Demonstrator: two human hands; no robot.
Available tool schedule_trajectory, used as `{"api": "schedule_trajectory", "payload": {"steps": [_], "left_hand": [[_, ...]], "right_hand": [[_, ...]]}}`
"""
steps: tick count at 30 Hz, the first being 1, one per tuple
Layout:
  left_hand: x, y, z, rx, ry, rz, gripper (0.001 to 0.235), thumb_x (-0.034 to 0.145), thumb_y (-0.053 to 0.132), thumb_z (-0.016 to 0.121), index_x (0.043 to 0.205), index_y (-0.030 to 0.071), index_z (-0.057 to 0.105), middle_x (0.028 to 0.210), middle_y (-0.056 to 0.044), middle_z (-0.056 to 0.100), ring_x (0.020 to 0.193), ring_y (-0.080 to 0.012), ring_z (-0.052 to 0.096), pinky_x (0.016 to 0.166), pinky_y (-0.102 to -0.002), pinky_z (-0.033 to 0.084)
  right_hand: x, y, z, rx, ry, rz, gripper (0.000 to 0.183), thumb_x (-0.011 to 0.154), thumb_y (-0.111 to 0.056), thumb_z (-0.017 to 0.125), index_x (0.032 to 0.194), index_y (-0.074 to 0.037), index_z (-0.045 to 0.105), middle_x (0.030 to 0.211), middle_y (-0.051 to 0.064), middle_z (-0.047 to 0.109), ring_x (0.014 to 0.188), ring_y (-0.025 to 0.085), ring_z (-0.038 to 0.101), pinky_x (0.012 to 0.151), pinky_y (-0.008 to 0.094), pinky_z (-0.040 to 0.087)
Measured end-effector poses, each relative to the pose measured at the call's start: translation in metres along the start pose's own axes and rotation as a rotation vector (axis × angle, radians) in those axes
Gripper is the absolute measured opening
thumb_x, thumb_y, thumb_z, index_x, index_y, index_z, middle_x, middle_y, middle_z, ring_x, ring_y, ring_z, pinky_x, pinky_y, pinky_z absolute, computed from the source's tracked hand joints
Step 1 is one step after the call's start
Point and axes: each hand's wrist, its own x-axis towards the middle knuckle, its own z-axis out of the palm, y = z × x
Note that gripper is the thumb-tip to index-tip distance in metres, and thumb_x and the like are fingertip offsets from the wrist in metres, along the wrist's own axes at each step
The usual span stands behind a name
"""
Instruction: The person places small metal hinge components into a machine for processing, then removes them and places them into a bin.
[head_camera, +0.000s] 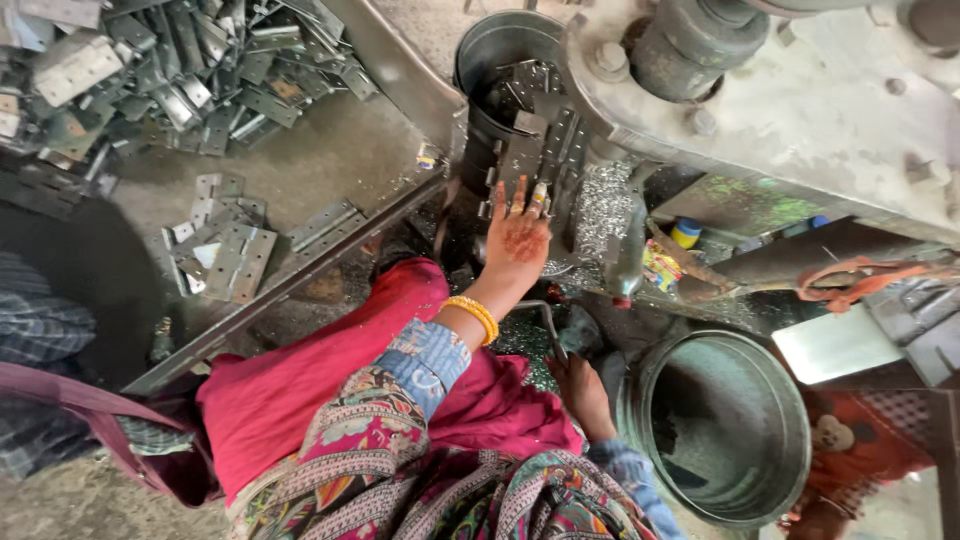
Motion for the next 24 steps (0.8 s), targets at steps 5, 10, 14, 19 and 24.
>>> {"api": "schedule_trajectory", "payload": {"steps": [5, 10, 14, 19, 24], "left_hand": [[0.034, 0.002, 0.008, 0.135, -0.063, -0.070, 0.048, 0.094, 0.029, 0.039, 0.135, 0.010, 0.052, 0.157, -0.009, 0.039, 0.148, -0.0301, 0.033, 0.121, -0.057, 0.020], [0.020, 0.006, 0.013, 0.108, -0.013, -0.071, 0.047, 0.095, 0.030, 0.040, 0.135, 0.011, 0.053, 0.157, -0.009, 0.039, 0.148, -0.0296, 0.034, 0.121, -0.057, 0.021], [0.038, -0.003, 0.013, 0.134, -0.021, -0.071, 0.046, 0.096, 0.031, 0.041, 0.135, 0.012, 0.053, 0.158, -0.009, 0.040, 0.148, -0.0291, 0.034, 0.121, -0.058, 0.022], [0.058, 0.007, 0.023, 0.191, -0.024, -0.078, 0.044, 0.097, 0.033, 0.042, 0.135, 0.013, 0.054, 0.158, -0.008, 0.040, 0.148, -0.0286, 0.035, 0.121, -0.058, 0.022], [0.051, 0.001, 0.018, 0.222, -0.027, -0.082, 0.043, 0.098, 0.034, 0.043, 0.135, 0.014, 0.054, 0.158, -0.008, 0.040, 0.148, -0.0281, 0.036, 0.120, -0.059, 0.023]], "right_hand": [[0.018, -0.009, -0.056, 0.092, -0.166, 0.509, 0.050, 0.096, -0.056, 0.062, 0.099, -0.007, 0.068, 0.096, 0.026, 0.072, 0.094, 0.048, 0.068, 0.079, 0.057, 0.052], [0.003, -0.011, -0.009, 0.242, -0.084, 0.524, 0.051, 0.095, -0.056, 0.061, 0.101, -0.005, 0.065, 0.091, 0.027, 0.072, 0.089, 0.048, 0.068, 0.074, 0.056, 0.052], [-0.003, 0.006, -0.014, -0.085, 0.038, 0.224, 0.053, 0.094, -0.058, 0.062, 0.100, -0.006, 0.064, 0.086, 0.025, 0.069, 0.080, 0.046, 0.068, 0.069, 0.056, 0.050], [-0.002, 0.006, 0.016, 0.143, -0.040, 0.476, 0.051, 0.092, -0.055, 0.067, 0.097, -0.005, 0.066, 0.086, 0.027, 0.071, 0.084, 0.048, 0.068, 0.070, 0.057, 0.052], [0.002, -0.026, -0.017, 0.237, -0.021, 0.479, 0.046, 0.093, -0.054, 0.064, 0.104, -0.009, 0.068, 0.085, 0.025, 0.073, 0.083, 0.047, 0.070, 0.068, 0.056, 0.054]]}}
